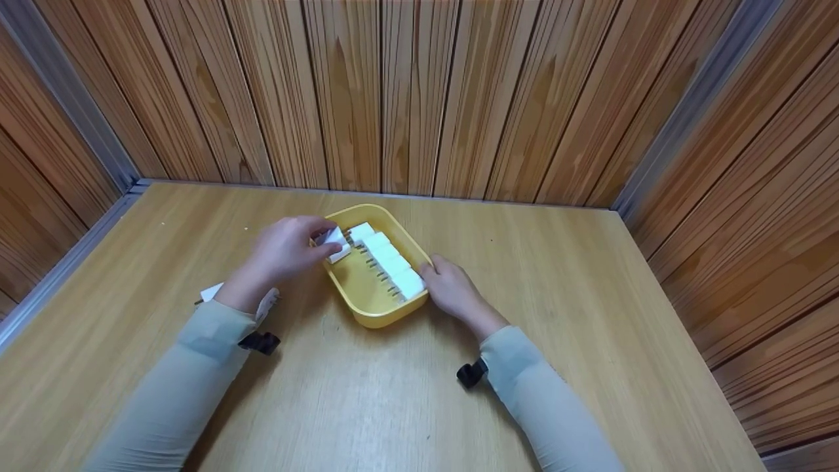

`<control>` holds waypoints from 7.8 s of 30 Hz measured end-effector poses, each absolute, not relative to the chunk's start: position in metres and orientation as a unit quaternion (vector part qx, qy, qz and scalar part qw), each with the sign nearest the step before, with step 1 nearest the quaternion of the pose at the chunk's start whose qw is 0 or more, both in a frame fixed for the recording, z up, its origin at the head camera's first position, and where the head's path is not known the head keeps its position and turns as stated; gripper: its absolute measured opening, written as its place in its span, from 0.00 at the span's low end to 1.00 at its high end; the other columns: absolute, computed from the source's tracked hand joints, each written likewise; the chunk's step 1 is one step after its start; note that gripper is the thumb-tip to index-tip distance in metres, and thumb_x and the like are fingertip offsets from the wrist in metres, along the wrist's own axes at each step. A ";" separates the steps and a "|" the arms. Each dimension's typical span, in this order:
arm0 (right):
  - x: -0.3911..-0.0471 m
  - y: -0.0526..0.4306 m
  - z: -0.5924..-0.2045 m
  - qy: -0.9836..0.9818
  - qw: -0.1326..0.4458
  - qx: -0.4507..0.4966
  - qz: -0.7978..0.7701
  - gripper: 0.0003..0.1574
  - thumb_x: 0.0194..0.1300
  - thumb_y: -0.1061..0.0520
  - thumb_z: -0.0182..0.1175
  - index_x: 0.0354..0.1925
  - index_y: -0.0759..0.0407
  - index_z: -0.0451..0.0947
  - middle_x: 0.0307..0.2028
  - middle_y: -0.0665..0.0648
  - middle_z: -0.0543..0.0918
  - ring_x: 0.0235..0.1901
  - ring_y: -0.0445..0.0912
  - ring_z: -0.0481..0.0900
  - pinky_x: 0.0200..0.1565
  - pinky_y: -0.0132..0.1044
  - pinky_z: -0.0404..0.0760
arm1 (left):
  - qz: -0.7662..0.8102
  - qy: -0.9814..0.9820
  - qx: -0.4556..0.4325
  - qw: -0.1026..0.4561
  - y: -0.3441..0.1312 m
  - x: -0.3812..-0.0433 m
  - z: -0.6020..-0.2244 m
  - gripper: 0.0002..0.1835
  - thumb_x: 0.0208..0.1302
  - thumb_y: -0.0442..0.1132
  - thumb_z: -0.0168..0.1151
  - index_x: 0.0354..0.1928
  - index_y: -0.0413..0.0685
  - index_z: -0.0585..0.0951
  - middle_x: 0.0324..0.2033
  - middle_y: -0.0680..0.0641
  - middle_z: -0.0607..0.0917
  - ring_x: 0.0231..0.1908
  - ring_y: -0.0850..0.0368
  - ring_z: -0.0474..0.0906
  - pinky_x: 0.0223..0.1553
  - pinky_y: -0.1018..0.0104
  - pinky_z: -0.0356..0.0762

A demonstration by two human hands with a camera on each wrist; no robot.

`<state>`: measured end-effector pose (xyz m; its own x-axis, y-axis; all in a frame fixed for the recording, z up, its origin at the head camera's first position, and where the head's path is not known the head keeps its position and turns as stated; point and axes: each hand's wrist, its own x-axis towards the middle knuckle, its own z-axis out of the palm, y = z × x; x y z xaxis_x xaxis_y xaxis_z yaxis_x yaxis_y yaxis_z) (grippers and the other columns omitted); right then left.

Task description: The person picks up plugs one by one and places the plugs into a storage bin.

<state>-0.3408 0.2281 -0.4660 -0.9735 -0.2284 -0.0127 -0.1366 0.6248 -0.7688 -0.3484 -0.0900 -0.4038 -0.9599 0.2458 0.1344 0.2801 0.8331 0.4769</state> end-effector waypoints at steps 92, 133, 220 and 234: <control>-0.340 0.229 -0.468 0.893 0.051 -0.100 -0.436 0.26 0.88 0.45 0.51 0.61 0.63 0.83 0.47 0.58 0.83 0.48 0.51 0.77 0.53 0.44 0.73 | -0.038 -0.996 -0.052 0.060 -0.020 -0.358 -0.434 0.11 0.85 0.39 0.61 0.54 0.50 0.92 0.40 0.47 0.90 0.42 0.48 0.84 0.45 0.52 0.86; -0.339 0.228 -0.466 0.888 0.045 -0.104 -0.446 0.24 0.88 0.48 0.51 0.58 0.65 0.84 0.42 0.56 0.83 0.44 0.51 0.76 0.48 0.42 0.72 | -0.073 -0.994 -0.074 0.031 -0.034 -0.354 -0.425 0.13 0.81 0.32 0.59 0.53 0.47 0.92 0.49 0.42 0.91 0.59 0.41 0.84 0.77 0.38 0.62; -0.342 0.230 -0.465 0.900 0.068 -0.107 -0.417 0.28 0.88 0.45 0.47 0.65 0.64 0.81 0.44 0.58 0.81 0.45 0.51 0.77 0.48 0.43 0.73 | -0.178 -0.976 -0.122 0.041 -0.094 -0.326 -0.393 0.14 0.78 0.48 0.70 0.51 0.45 0.92 0.38 0.47 0.86 0.38 0.48 0.81 0.41 0.53 0.82; -0.341 0.231 -0.464 0.894 0.063 -0.107 -0.430 0.25 0.89 0.46 0.48 0.59 0.63 0.81 0.41 0.57 0.78 0.44 0.51 0.75 0.47 0.44 0.72 | -0.191 -0.976 -0.104 -0.006 -0.130 -0.320 -0.401 0.20 0.77 0.48 0.72 0.61 0.43 0.90 0.54 0.42 0.92 0.53 0.42 0.88 0.52 0.43 0.86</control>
<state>-0.3412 0.2307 -0.4642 -0.9693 -0.2449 -0.0209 -0.1364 0.6069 -0.7830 -0.3197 -0.1300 -0.4011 -0.9782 0.2058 0.0274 0.2009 0.9050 0.3751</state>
